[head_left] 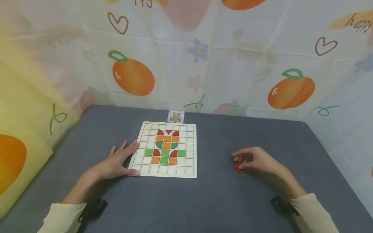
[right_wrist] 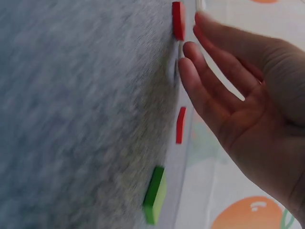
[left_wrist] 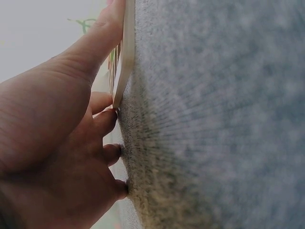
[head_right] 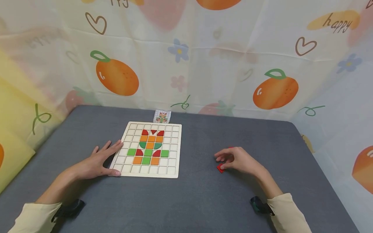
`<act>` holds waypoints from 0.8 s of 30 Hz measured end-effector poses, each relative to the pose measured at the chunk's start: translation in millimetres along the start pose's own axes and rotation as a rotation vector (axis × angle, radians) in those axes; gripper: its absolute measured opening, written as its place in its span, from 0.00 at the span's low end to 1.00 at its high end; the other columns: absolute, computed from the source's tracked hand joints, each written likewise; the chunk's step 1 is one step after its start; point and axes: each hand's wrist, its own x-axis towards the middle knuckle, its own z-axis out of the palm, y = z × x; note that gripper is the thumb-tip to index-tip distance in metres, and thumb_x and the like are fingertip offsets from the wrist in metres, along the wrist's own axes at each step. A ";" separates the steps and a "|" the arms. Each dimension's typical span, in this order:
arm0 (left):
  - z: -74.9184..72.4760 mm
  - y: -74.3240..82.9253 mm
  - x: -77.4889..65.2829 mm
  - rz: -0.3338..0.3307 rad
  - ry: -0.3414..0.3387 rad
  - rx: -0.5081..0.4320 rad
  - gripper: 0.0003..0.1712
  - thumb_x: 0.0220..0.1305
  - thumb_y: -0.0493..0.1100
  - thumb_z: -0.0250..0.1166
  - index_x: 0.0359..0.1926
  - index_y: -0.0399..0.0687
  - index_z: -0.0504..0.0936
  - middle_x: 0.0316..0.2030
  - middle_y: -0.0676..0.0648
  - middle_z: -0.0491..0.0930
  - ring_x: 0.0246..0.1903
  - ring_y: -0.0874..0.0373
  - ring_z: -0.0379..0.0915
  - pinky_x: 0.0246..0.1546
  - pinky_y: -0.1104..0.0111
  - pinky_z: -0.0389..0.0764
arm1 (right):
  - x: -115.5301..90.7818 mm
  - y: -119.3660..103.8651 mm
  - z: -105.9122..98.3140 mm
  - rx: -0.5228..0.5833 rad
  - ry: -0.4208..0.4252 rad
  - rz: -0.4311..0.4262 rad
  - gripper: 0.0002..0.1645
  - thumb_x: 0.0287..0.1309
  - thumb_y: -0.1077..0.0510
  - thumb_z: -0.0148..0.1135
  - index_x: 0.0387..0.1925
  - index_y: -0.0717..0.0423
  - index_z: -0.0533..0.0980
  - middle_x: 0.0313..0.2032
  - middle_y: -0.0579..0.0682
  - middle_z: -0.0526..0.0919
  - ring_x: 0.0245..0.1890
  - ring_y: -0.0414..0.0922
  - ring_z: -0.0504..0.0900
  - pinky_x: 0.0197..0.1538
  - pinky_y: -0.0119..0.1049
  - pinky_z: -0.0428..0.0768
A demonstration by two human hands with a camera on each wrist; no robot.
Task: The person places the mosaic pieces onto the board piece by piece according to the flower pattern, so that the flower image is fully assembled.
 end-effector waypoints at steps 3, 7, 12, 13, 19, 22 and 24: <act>-0.4 -0.2 -0.8 0.004 0.000 0.002 0.66 0.46 0.66 0.74 0.77 0.43 0.50 0.76 0.37 0.44 0.73 0.30 0.29 0.63 0.33 0.27 | -4.4 3.0 0.6 -0.009 -0.024 0.001 0.26 0.51 0.56 0.74 0.54 0.54 0.81 0.44 0.46 0.87 0.43 0.40 0.84 0.46 0.33 0.81; -0.8 -0.3 -2.3 0.002 0.002 -0.002 0.67 0.46 0.66 0.74 0.77 0.43 0.50 0.76 0.36 0.44 0.73 0.30 0.28 0.63 0.33 0.27 | -6.2 3.3 3.5 -0.056 -0.017 -0.016 0.25 0.50 0.55 0.75 0.52 0.53 0.82 0.40 0.42 0.87 0.42 0.39 0.84 0.46 0.34 0.81; -0.4 -0.1 -2.6 0.003 0.002 -0.006 0.67 0.46 0.66 0.74 0.77 0.42 0.50 0.76 0.37 0.45 0.73 0.30 0.28 0.63 0.33 0.27 | -6.3 -0.9 5.1 -0.062 0.008 -0.010 0.23 0.49 0.58 0.75 0.49 0.53 0.83 0.38 0.42 0.86 0.39 0.38 0.84 0.43 0.33 0.82; -0.2 -0.1 -2.5 0.004 0.002 -0.006 0.67 0.46 0.66 0.74 0.77 0.42 0.50 0.76 0.37 0.45 0.73 0.30 0.28 0.63 0.33 0.27 | -6.3 -1.9 5.1 -0.052 0.012 -0.010 0.22 0.49 0.59 0.75 0.49 0.54 0.83 0.38 0.43 0.86 0.38 0.38 0.85 0.43 0.33 0.82; 0.5 -0.2 -2.1 0.010 0.009 -0.006 0.67 0.46 0.66 0.74 0.76 0.41 0.50 0.76 0.36 0.45 0.73 0.29 0.29 0.63 0.33 0.28 | -5.0 -5.8 4.9 -0.010 0.031 -0.025 0.19 0.51 0.61 0.74 0.47 0.57 0.84 0.37 0.46 0.87 0.37 0.38 0.85 0.40 0.33 0.83; 0.3 -0.8 -1.8 0.013 0.010 -0.008 0.66 0.46 0.66 0.74 0.76 0.42 0.50 0.76 0.37 0.45 0.73 0.30 0.29 0.63 0.33 0.28 | -2.8 -7.5 6.3 -0.030 0.053 -0.044 0.18 0.50 0.63 0.74 0.46 0.57 0.84 0.35 0.44 0.86 0.36 0.36 0.84 0.41 0.32 0.83; -0.1 -1.3 -1.7 0.016 0.009 -0.012 0.66 0.46 0.66 0.74 0.77 0.42 0.50 0.76 0.37 0.44 0.73 0.30 0.28 0.63 0.33 0.27 | -0.6 -8.7 7.8 -0.050 0.072 -0.060 0.18 0.50 0.63 0.74 0.45 0.58 0.84 0.34 0.42 0.86 0.35 0.36 0.83 0.41 0.32 0.83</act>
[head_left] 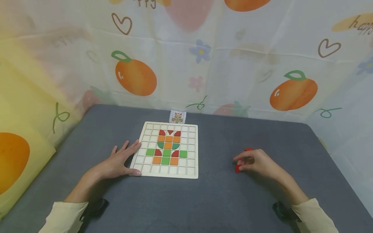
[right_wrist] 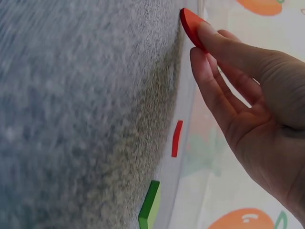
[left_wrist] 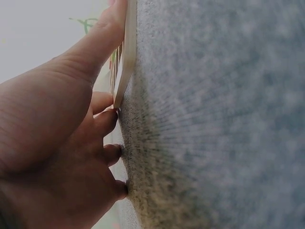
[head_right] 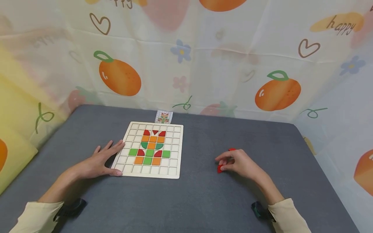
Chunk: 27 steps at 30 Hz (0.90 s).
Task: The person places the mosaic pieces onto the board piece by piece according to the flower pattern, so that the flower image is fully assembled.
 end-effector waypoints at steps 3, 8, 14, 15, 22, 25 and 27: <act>-0.8 0.2 0.0 -0.001 -0.003 -0.003 0.66 0.46 0.66 0.74 0.77 0.43 0.50 0.76 0.37 0.44 0.73 0.30 0.28 0.64 0.33 0.27 | 5.1 -2.9 3.3 -0.006 0.012 -0.014 0.18 0.50 0.63 0.74 0.46 0.58 0.83 0.33 0.41 0.85 0.34 0.35 0.82 0.42 0.32 0.83; -0.8 -0.2 -1.8 -0.012 -0.003 0.007 0.66 0.45 0.66 0.74 0.77 0.43 0.50 0.76 0.37 0.45 0.73 0.30 0.28 0.64 0.34 0.27 | 19.0 -13.1 11.8 0.021 -0.019 -0.045 0.19 0.52 0.63 0.73 0.47 0.60 0.82 0.33 0.41 0.85 0.34 0.36 0.81 0.43 0.33 0.82; 0.4 0.9 -1.6 -0.014 -0.004 0.003 0.67 0.45 0.66 0.74 0.77 0.43 0.50 0.76 0.37 0.44 0.73 0.31 0.28 0.64 0.34 0.27 | 35.9 -25.1 23.1 0.072 -0.053 -0.064 0.16 0.53 0.63 0.72 0.45 0.59 0.83 0.35 0.43 0.86 0.36 0.37 0.83 0.44 0.33 0.82; 0.2 1.3 -1.6 -0.017 -0.004 0.004 0.67 0.45 0.66 0.74 0.77 0.43 0.50 0.76 0.37 0.44 0.73 0.31 0.28 0.64 0.34 0.27 | 38.5 -27.0 24.6 0.076 -0.058 -0.069 0.15 0.53 0.63 0.72 0.44 0.58 0.84 0.36 0.43 0.86 0.36 0.37 0.83 0.44 0.32 0.82; -0.5 2.7 -0.8 -0.018 -0.003 0.004 0.66 0.45 0.66 0.75 0.77 0.43 0.51 0.76 0.37 0.44 0.73 0.31 0.28 0.64 0.34 0.27 | 54.5 -39.9 32.2 0.067 -0.059 -0.078 0.14 0.53 0.63 0.72 0.43 0.57 0.84 0.35 0.43 0.86 0.35 0.37 0.83 0.42 0.32 0.82; -0.6 2.3 -0.8 -0.017 -0.005 0.002 0.66 0.45 0.66 0.74 0.77 0.44 0.50 0.76 0.38 0.44 0.73 0.31 0.28 0.64 0.34 0.27 | 61.3 -45.6 36.8 0.074 -0.061 -0.090 0.14 0.53 0.64 0.72 0.44 0.58 0.84 0.35 0.44 0.86 0.34 0.38 0.83 0.41 0.33 0.83; -0.7 2.1 -0.9 -0.020 -0.007 0.001 0.67 0.45 0.66 0.75 0.77 0.43 0.50 0.76 0.37 0.44 0.73 0.31 0.28 0.64 0.34 0.27 | 66.0 -49.3 40.6 0.075 -0.053 -0.093 0.14 0.54 0.63 0.72 0.44 0.57 0.84 0.35 0.44 0.86 0.35 0.38 0.83 0.42 0.33 0.82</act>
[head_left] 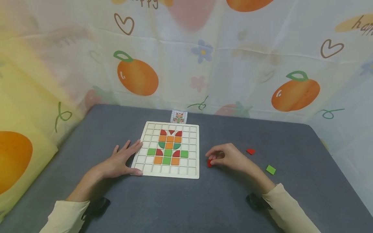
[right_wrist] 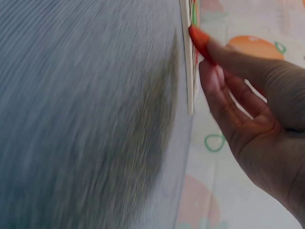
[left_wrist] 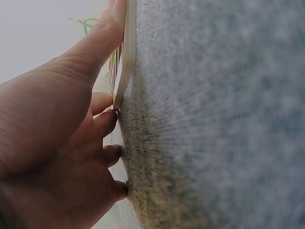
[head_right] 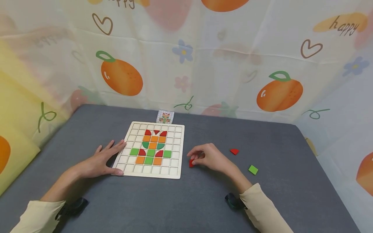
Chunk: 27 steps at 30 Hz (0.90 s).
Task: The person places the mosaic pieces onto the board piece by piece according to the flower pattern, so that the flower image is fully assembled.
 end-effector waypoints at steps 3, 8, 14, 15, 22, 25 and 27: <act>-0.1 -0.2 0.5 -0.004 -0.002 0.004 0.67 0.45 0.66 0.75 0.77 0.43 0.50 0.76 0.37 0.44 0.73 0.31 0.28 0.64 0.34 0.27 | 7.6 -3.1 5.6 -0.005 0.017 0.003 0.14 0.55 0.62 0.71 0.44 0.57 0.84 0.35 0.43 0.86 0.36 0.38 0.82 0.44 0.32 0.82; -0.1 -0.2 1.8 -0.007 -0.006 0.011 0.67 0.45 0.66 0.75 0.77 0.43 0.50 0.76 0.37 0.44 0.73 0.31 0.28 0.64 0.34 0.27 | 21.0 -7.1 13.0 0.007 0.026 0.000 0.14 0.54 0.62 0.72 0.44 0.57 0.84 0.33 0.42 0.85 0.35 0.38 0.81 0.45 0.33 0.82; -0.3 0.1 1.1 -0.001 -0.003 0.010 0.67 0.45 0.66 0.75 0.77 0.42 0.50 0.76 0.37 0.44 0.73 0.30 0.29 0.64 0.34 0.27 | 34.6 -13.8 20.3 0.001 0.014 -0.031 0.15 0.52 0.62 0.73 0.44 0.56 0.84 0.33 0.42 0.85 0.32 0.37 0.81 0.43 0.32 0.82; -0.2 0.3 1.0 0.000 -0.003 0.009 0.67 0.45 0.66 0.75 0.77 0.42 0.50 0.76 0.37 0.44 0.73 0.30 0.28 0.64 0.34 0.27 | 36.3 -14.8 21.6 0.004 0.010 -0.037 0.15 0.52 0.62 0.73 0.44 0.57 0.84 0.33 0.43 0.85 0.32 0.37 0.81 0.42 0.33 0.82; 0.7 0.4 0.5 -0.001 0.002 0.010 0.67 0.46 0.66 0.74 0.77 0.43 0.50 0.76 0.37 0.44 0.73 0.31 0.29 0.64 0.34 0.27 | 48.4 -20.2 30.8 -0.005 -0.014 -0.058 0.14 0.55 0.63 0.71 0.44 0.57 0.84 0.35 0.45 0.85 0.32 0.36 0.79 0.39 0.32 0.80; 0.7 0.2 0.2 -0.003 0.002 0.011 0.66 0.46 0.66 0.74 0.77 0.43 0.50 0.76 0.37 0.44 0.73 0.31 0.28 0.64 0.34 0.27 | 51.8 -22.3 32.5 -0.020 -0.022 -0.064 0.13 0.56 0.63 0.70 0.44 0.57 0.84 0.35 0.44 0.86 0.33 0.36 0.79 0.38 0.31 0.80; 0.6 0.2 0.1 -0.001 0.001 0.011 0.66 0.46 0.66 0.74 0.77 0.43 0.50 0.76 0.37 0.44 0.73 0.31 0.28 0.64 0.34 0.27 | 53.3 -23.2 32.8 -0.029 -0.019 -0.067 0.13 0.56 0.63 0.70 0.44 0.57 0.84 0.34 0.43 0.86 0.32 0.36 0.79 0.38 0.31 0.79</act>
